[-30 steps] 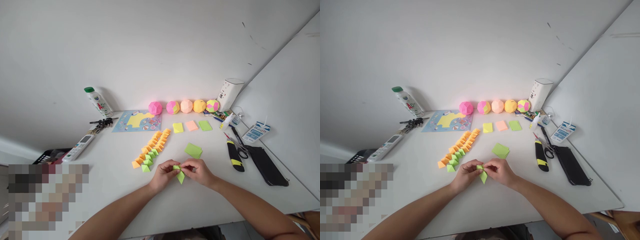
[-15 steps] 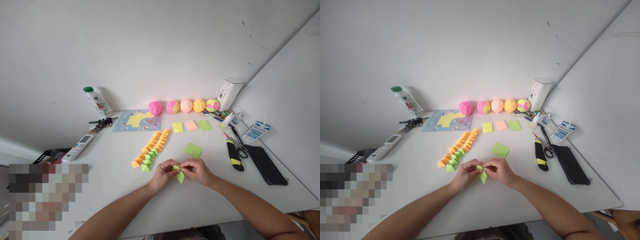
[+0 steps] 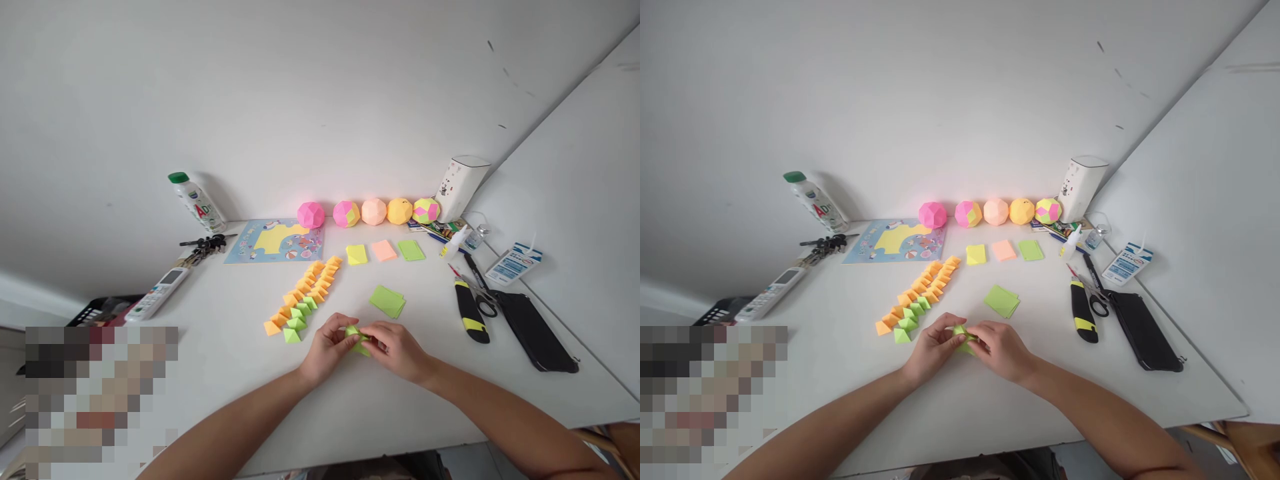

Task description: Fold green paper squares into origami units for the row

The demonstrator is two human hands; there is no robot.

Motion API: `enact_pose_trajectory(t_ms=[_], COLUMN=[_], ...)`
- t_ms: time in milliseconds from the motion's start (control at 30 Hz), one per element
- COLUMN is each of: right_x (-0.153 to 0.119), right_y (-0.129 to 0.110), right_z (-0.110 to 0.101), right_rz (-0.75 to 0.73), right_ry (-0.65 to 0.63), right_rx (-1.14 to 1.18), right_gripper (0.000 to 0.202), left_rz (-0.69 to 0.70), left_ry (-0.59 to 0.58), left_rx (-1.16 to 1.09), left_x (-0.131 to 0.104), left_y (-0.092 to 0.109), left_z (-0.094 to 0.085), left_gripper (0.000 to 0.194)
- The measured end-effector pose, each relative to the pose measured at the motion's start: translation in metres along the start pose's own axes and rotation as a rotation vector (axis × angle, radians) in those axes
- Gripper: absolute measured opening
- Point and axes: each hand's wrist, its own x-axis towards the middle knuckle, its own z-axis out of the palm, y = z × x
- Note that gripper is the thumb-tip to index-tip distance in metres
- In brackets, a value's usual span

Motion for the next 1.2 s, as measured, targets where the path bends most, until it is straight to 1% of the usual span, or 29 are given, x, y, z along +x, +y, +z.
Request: enact_pose_trajectory(t_ms=[100, 267, 400, 533, 767, 867, 967, 1200], right_x=[0.001, 0.001, 0.0, 0.001, 0.005, 0.006, 0.006, 0.006], right_y=[0.0, 0.001, 0.002, 0.001, -0.001, -0.001, -0.001, -0.001], right_z=[-0.001, -0.001, 0.001, 0.0, -0.008, -0.009, -0.009, -0.009], right_rz=[-0.011, -0.028, -0.018, 0.036, 0.189, 0.232, 0.254, 0.248], right_ry=[0.009, -0.01, -0.01, -0.02, -0.069, -0.077, -0.087, -0.083], right_rx=[-0.009, -0.009, 0.001, 0.046, 0.168, 0.202, 0.22, 0.215], right_gripper=[0.019, 0.02, 0.02, 0.017, 0.014, 0.013, 0.011, 0.011], left_rz=[0.065, 0.063, 0.078, 0.123, 0.09, 0.082, 0.07, 0.054], left_ry=[0.028, 0.037, 0.039, 0.07, 0.072, 0.06, 0.045, 0.043], left_rx=[0.101, 0.26, 0.321, 0.364, 0.402, 0.392, 0.374, 0.362], left_x=[-0.001, -0.003, -0.003, -0.003, -0.004, -0.004, -0.003, -0.003], left_y=[-0.002, -0.005, -0.005, -0.004, -0.005, -0.003, 0.001, 0.004], left_z=[0.001, 0.0, 0.0, 0.0, -0.001, -0.001, -0.001, 0.001], left_gripper=[0.023, 0.018, 0.015, 0.012, 0.017, 0.019, 0.022, 0.024])
